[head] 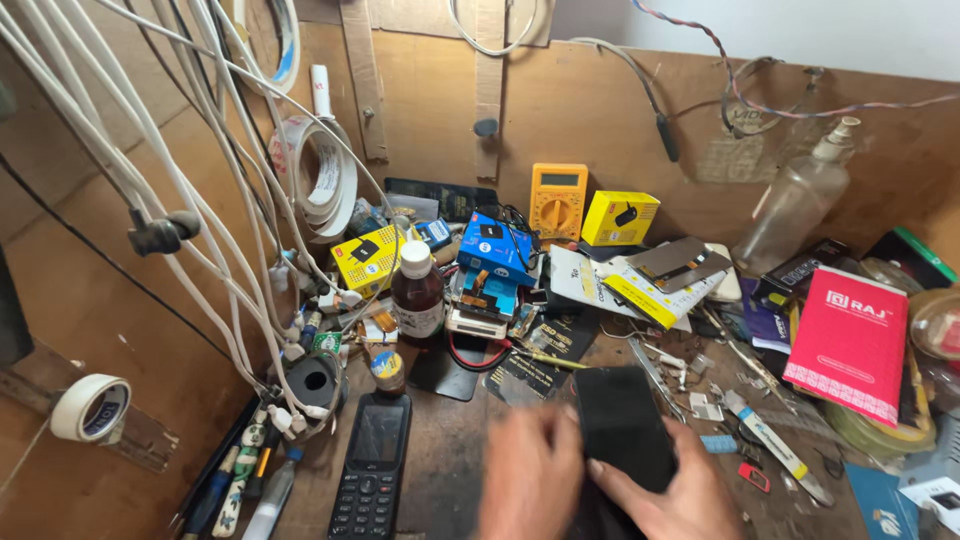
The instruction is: The person uses a metal prying tool to separate the back cover from a black smartphone. They work along the edges to release the clips and then lift the cover off, exposing the internal battery and components.
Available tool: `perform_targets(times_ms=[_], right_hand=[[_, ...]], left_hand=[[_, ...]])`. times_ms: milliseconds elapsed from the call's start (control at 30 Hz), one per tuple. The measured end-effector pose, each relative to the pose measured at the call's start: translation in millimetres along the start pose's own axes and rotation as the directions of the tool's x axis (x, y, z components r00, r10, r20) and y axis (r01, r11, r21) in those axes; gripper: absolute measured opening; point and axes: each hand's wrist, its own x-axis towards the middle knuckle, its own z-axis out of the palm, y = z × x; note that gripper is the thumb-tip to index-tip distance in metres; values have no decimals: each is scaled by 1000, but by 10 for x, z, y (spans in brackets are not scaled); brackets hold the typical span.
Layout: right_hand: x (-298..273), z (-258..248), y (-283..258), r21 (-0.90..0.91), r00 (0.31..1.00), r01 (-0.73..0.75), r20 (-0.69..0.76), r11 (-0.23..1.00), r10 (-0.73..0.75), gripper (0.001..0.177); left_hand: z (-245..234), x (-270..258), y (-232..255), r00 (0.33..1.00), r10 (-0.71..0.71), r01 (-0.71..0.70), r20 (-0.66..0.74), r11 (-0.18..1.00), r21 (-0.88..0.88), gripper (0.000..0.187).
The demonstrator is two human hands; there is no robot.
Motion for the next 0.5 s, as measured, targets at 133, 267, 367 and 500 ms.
perform_targets(times_ms=[133,267,367,500], right_hand=[[-156,45,-438,-446,990,-77,-141,892,15,96],[-215,58,-511,-518,986,-86,-164,851,0,103],[-222,21,-456,-578,989,-50,-142,814,-40,103],[-273,-33,-555,-653,992,-82,-126,753,-1,99]], left_hand=[[-220,282,105,799,503,-469,-330,864,180,20],[-228,544,96,737,629,-538,-245,767,351,24],[-165,635,39,772,613,-512,-168,756,407,15],[-89,718,0,755,632,-497,-174,725,477,15]])
